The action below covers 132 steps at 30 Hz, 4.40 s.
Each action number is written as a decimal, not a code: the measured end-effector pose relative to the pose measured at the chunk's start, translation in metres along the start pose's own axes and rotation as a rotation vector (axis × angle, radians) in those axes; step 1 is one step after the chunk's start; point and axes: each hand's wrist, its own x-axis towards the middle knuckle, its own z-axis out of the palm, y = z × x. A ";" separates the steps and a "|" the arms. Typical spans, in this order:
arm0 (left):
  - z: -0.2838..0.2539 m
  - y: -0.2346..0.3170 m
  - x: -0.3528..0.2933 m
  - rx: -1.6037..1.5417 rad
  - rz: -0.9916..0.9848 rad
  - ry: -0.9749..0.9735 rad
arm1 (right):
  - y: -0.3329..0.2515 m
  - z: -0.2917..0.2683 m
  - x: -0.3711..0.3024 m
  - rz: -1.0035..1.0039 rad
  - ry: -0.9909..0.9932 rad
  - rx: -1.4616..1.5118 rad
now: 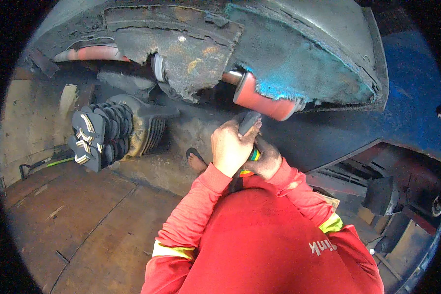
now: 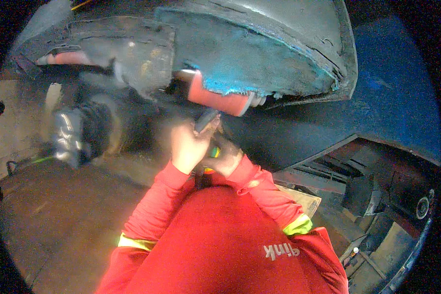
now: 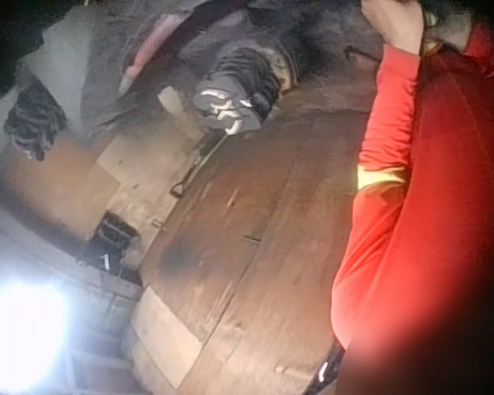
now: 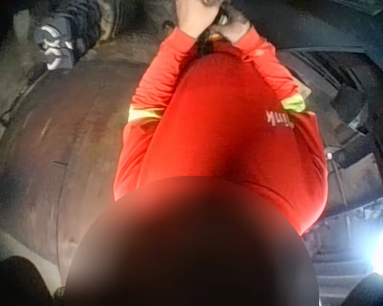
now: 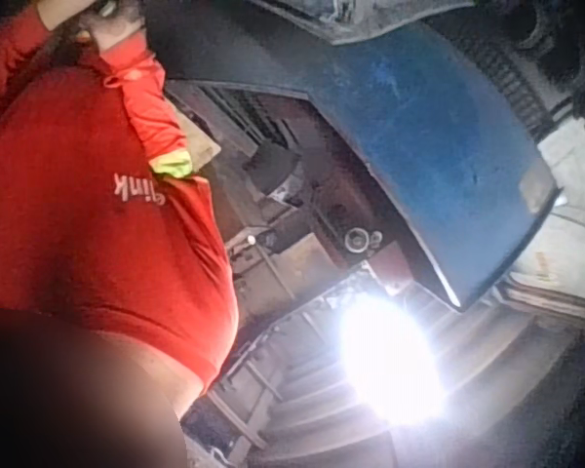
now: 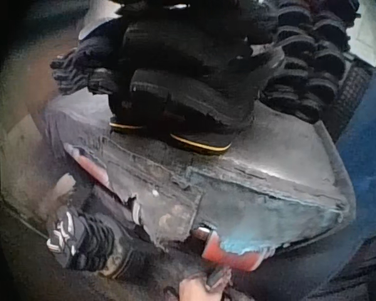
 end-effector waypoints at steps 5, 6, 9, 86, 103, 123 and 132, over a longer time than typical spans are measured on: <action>0.000 -0.005 -0.004 -0.198 0.052 0.029 | -0.006 -0.003 -0.003 -0.094 -0.013 0.104; 0.000 -0.006 -0.004 -0.241 0.055 0.031 | -0.006 -0.003 -0.004 -0.081 -0.013 0.093; -0.004 -0.010 -0.005 -0.279 0.088 0.079 | -0.005 0.003 -0.003 -0.111 -0.006 0.049; -0.009 -0.009 -0.012 -0.336 0.054 -0.055 | -0.003 0.012 -0.007 -0.236 0.165 -0.141; 0.026 -0.027 0.016 -0.364 0.019 -0.180 | 0.013 -0.016 0.022 -0.178 0.039 0.054; -0.015 -0.009 0.002 0.139 0.393 0.137 | -0.011 0.036 -0.001 -0.176 0.163 -0.130; 0.003 -0.002 0.018 0.238 0.269 0.120 | -0.008 0.010 0.012 -0.091 -0.014 0.153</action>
